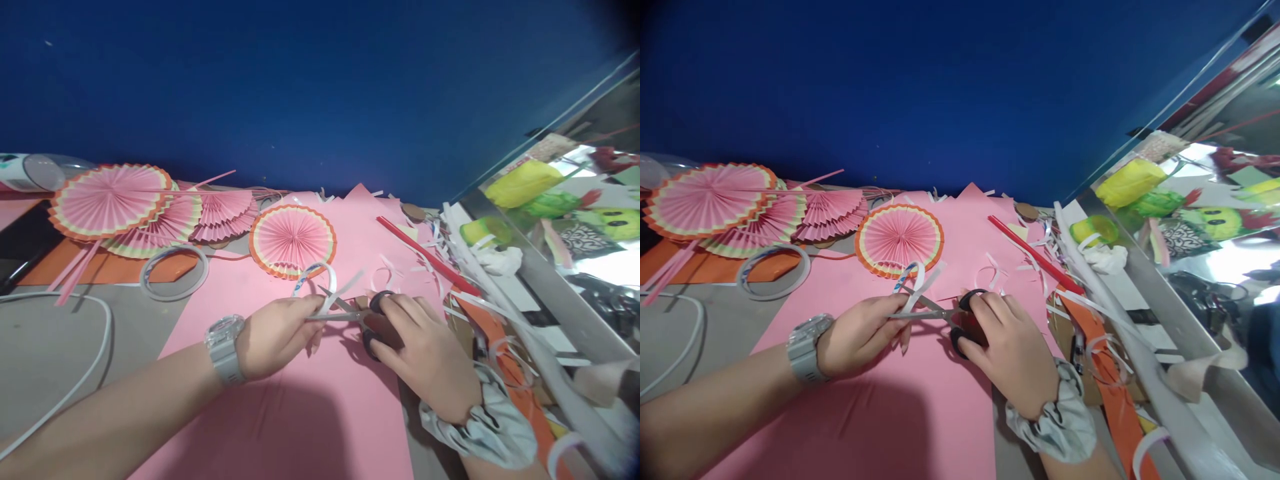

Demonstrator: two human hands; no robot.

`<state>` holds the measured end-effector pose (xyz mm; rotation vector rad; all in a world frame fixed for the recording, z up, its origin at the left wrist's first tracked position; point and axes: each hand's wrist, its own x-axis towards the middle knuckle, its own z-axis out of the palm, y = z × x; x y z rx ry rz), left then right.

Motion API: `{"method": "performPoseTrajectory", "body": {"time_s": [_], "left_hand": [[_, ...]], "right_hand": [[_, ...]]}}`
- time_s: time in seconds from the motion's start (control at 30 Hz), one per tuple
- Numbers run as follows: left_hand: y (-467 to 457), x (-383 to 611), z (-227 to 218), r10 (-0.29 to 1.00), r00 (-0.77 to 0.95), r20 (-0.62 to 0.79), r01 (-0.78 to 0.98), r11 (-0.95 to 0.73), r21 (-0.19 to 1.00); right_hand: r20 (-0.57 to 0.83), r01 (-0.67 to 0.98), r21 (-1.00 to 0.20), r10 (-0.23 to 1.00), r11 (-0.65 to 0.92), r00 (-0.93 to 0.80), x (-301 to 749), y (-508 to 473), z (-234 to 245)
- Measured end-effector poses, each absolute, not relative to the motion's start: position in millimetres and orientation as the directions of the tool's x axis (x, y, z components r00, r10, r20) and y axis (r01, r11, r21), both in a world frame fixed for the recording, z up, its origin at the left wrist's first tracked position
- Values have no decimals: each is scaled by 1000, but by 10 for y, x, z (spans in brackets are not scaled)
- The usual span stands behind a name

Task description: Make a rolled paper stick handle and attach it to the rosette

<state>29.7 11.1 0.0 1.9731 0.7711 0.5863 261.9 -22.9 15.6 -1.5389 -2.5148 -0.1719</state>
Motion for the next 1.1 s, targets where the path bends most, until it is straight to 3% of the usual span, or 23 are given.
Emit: {"method": "performPoseTrajectory", "body": {"time_s": [0.17,0.4,0.6,0.8,1.1], "left_hand": [[116,292,-21,725,682,98,287,-388,876],[121,308,3,720,694,20,331,-344,879],[133,320,-24,704,708,50,308,-372,875],[132,309,-14,705,707,54,316,-384,868],[140,299,-12,713,698,74,281,-368,886]], "right_hand": [[245,866,12,838,501,-488,2608,-224,170],[150,890,-62,886,451,-438,2638,-232,124],[69,897,-37,897,440,-437,2648,-246,131],[90,884,15,880,468,-467,2649,-246,154],[45,895,-34,896,444,-443,2658,-264,143]]}}
